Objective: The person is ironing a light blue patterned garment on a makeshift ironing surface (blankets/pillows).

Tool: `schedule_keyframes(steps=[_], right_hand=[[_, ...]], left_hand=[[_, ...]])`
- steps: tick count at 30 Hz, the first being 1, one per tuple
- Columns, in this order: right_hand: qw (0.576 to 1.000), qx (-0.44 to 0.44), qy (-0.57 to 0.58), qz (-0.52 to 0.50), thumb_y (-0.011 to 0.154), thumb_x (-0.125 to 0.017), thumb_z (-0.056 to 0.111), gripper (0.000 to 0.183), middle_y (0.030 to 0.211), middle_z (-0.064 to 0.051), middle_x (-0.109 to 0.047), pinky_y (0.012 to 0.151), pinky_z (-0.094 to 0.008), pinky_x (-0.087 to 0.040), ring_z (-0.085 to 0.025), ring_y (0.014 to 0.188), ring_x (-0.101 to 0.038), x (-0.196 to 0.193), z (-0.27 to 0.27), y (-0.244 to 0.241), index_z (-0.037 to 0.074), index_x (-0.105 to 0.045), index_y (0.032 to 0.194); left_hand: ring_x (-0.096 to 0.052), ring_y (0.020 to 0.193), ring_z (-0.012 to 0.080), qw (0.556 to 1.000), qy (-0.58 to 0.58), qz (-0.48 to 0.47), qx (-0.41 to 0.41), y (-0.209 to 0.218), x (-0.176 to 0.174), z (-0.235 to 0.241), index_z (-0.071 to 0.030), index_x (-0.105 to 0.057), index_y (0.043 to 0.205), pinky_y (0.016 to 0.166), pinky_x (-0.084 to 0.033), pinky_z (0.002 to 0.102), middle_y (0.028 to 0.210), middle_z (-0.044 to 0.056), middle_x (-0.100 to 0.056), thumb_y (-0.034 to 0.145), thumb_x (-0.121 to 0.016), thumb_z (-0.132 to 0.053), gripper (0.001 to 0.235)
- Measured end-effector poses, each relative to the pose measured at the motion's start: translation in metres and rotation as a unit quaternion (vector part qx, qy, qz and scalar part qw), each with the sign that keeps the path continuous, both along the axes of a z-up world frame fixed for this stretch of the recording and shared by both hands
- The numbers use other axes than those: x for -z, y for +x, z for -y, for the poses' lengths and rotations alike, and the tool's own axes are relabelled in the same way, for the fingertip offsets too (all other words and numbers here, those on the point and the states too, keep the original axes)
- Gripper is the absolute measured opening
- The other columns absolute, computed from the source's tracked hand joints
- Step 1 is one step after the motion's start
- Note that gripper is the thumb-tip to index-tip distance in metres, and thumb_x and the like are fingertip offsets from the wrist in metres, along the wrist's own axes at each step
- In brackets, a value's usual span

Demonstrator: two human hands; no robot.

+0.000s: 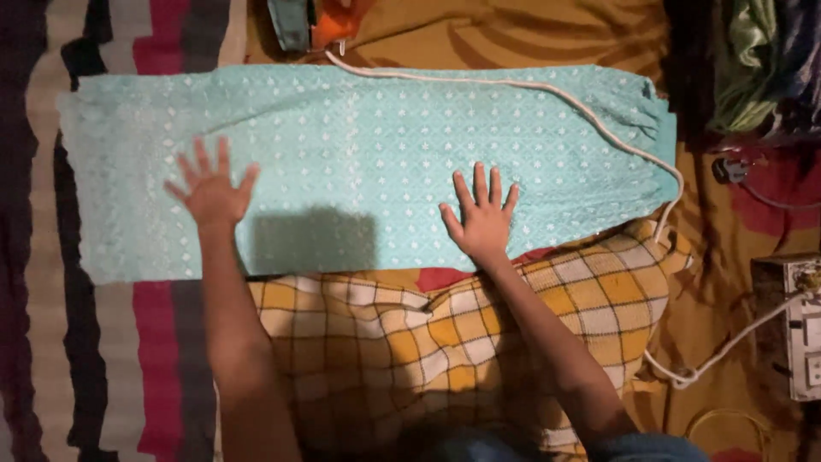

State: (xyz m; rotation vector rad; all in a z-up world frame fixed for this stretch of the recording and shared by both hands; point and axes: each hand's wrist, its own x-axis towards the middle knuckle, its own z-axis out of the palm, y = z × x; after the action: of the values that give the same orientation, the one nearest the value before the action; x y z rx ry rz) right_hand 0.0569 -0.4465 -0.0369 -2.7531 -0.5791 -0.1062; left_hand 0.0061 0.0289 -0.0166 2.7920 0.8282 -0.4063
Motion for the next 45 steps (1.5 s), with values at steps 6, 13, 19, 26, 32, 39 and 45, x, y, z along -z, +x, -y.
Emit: schedule_keyframes(steps=[6, 13, 19, 26, 32, 39, 45], right_hand=[[1.0, 0.015, -0.002, 0.002, 0.097, -0.059, 0.055, 0.066, 0.166, -0.017, -0.035, 0.117, -0.074, -0.013, -0.044, 0.152, -0.028, 0.003, -0.001, 0.007, 0.024, -0.051, 0.154], [1.0, 0.015, 0.023, -0.007, 0.099, -0.058, 0.053, 0.057, 0.162, -0.017, -0.043, 0.117, -0.072, -0.014, -0.042, 0.15, -0.032, 0.004, 0.003, 0.003, 0.022, -0.059, 0.147], [0.956, 0.253, 0.134, -0.07, 0.1, -0.06, 0.048, 0.039, 0.1, -0.008, -0.078, 0.097, -0.051, -0.036, -0.029, 0.096, -0.07, 0.005, 0.056, 0.095, 0.016, -0.082, 0.103], [0.729, 0.348, 0.533, -0.252, 0.098, -0.058, 0.059, 0.074, 0.123, -0.026, -0.061, 0.091, -0.065, -0.041, -0.033, 0.098, -0.057, 0.027, 0.172, 0.205, 0.003, -0.046, 0.144], [0.573, 0.292, 0.735, -0.213, 0.09, -0.05, 0.062, 0.086, 0.164, -0.014, -0.031, 0.11, -0.054, -0.026, -0.028, 0.151, -0.028, 0.01, 0.147, 0.23, 0.03, -0.01, 0.159], [0.928, 0.226, 0.285, -0.084, 0.112, -0.048, 0.049, 0.061, 0.167, -0.021, -0.034, 0.124, -0.05, -0.02, -0.038, 0.155, -0.025, 0.0, 0.228, 0.316, 0.016, -0.042, 0.163], [0.925, 0.054, 0.196, -0.322, 0.103, -0.058, 0.044, 0.061, 0.146, -0.016, -0.058, 0.107, -0.043, -0.043, -0.031, 0.133, -0.055, -0.024, 0.287, 0.318, 0.01, -0.048, 0.153]], left_hand=[[0.002, 0.156, 0.0447, 0.989, 0.033, -0.005, -0.141, -0.029, 0.008, -0.035, -0.024, -0.016, 0.165, 0.112, 0.004, 0.081, 0.173, 0.013, -0.004, 0.095, -0.034, -0.074, 0.088], [-0.012, 0.16, 0.0464, 0.972, 0.063, 0.207, 0.095, 0.016, 0.022, -0.025, -0.009, -0.036, 0.168, 0.115, 0.006, 0.081, 0.175, 0.023, -0.019, 0.097, -0.054, -0.054, 0.086], [-0.025, 0.155, 0.0375, 0.961, 0.13, 0.115, 0.217, 0.111, 0.012, 0.06, -0.012, -0.047, 0.159, 0.108, 0.012, 0.082, 0.169, 0.015, -0.032, 0.078, -0.074, -0.065, 0.101], [-0.037, 0.142, 0.037, 0.985, 0.046, 0.012, 0.166, 0.153, -0.005, 0.1, -0.012, -0.05, 0.152, 0.105, 0.01, 0.083, 0.147, 0.016, -0.05, 0.046, -0.084, -0.079, 0.13], [-0.038, 0.142, 0.0389, 0.973, 0.059, 0.072, 0.213, 0.141, 0.01, 0.09, -0.011, -0.062, 0.139, 0.11, -0.001, 0.081, 0.148, 0.016, -0.051, 0.052, -0.082, -0.081, 0.113], [-0.035, 0.146, 0.0357, 0.976, 0.014, 0.034, 0.215, 0.156, 0.007, 0.092, -0.012, -0.046, 0.152, 0.109, -0.013, 0.08, 0.158, 0.014, -0.041, 0.051, -0.086, -0.071, 0.123], [-0.042, 0.139, 0.0398, 0.979, 0.096, -0.102, 0.149, 0.174, -0.034, 0.148, -0.007, -0.044, 0.151, 0.109, -0.02, 0.078, 0.155, 0.018, -0.043, 0.054, -0.09, -0.067, 0.122]])
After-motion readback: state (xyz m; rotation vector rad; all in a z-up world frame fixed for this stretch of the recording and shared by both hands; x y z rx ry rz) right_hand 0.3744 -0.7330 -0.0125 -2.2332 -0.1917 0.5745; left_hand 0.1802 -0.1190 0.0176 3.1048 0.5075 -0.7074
